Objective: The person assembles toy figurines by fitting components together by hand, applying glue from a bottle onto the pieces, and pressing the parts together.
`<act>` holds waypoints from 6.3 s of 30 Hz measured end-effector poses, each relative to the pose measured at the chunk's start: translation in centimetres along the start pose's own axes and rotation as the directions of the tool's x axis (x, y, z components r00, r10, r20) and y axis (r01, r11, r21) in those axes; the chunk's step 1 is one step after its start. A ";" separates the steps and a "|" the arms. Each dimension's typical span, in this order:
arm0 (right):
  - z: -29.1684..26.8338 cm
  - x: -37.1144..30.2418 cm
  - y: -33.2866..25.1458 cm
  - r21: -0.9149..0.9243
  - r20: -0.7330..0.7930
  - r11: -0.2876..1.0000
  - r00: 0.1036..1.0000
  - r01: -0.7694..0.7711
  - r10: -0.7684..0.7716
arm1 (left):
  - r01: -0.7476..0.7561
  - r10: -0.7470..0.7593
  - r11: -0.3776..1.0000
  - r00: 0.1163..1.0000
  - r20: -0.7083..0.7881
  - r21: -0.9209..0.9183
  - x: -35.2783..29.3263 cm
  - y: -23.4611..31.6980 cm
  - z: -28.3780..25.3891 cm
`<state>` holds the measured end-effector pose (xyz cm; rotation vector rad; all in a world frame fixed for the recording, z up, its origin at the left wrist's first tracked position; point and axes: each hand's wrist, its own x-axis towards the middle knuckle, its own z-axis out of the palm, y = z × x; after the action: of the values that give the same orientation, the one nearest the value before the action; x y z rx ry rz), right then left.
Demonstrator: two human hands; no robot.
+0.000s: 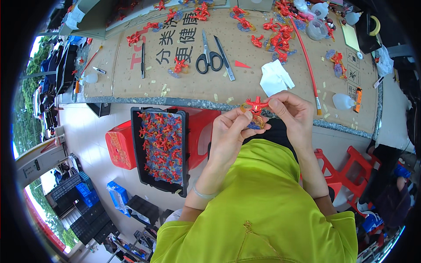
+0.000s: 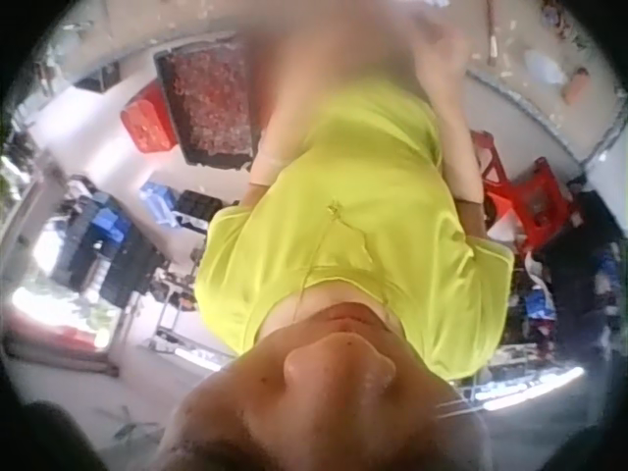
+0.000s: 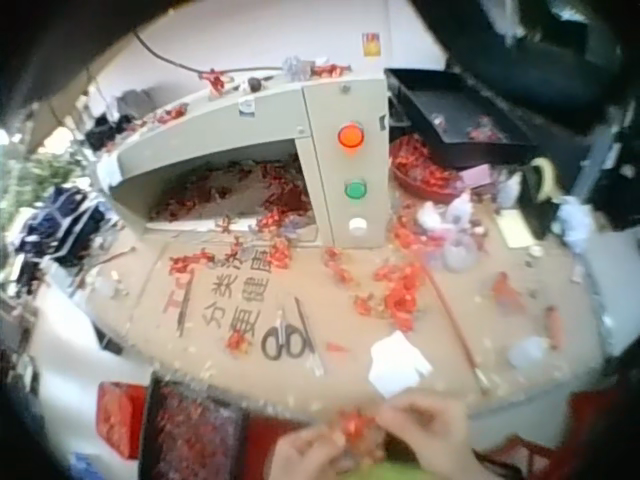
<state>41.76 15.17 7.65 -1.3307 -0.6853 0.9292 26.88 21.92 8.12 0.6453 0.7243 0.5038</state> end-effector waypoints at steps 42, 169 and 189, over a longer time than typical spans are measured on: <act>8.0 -0.8 0.5 -0.156 0.445 0.972 0.866 -0.174 0.227 | -0.453 0.456 0.887 0.831 -0.317 0.089 -7.6 -1.7 -4.5; 20.7 -23.8 17.0 -0.545 0.802 0.533 -0.218 -0.647 0.556 | -0.371 0.598 0.605 -0.372 -0.710 0.704 -29.3 -22.4 -12.0; 20.4 -19.6 19.1 -0.678 0.722 0.616 -0.208 -0.402 0.660 | -0.736 -0.149 -0.656 -0.093 -0.985 0.168 -37.1 -39.4 -11.3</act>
<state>11.51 8.11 -6.49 -0.9271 -1.2543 2.7977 2.34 -24.46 -9.15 -0.9755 0.0679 2.7505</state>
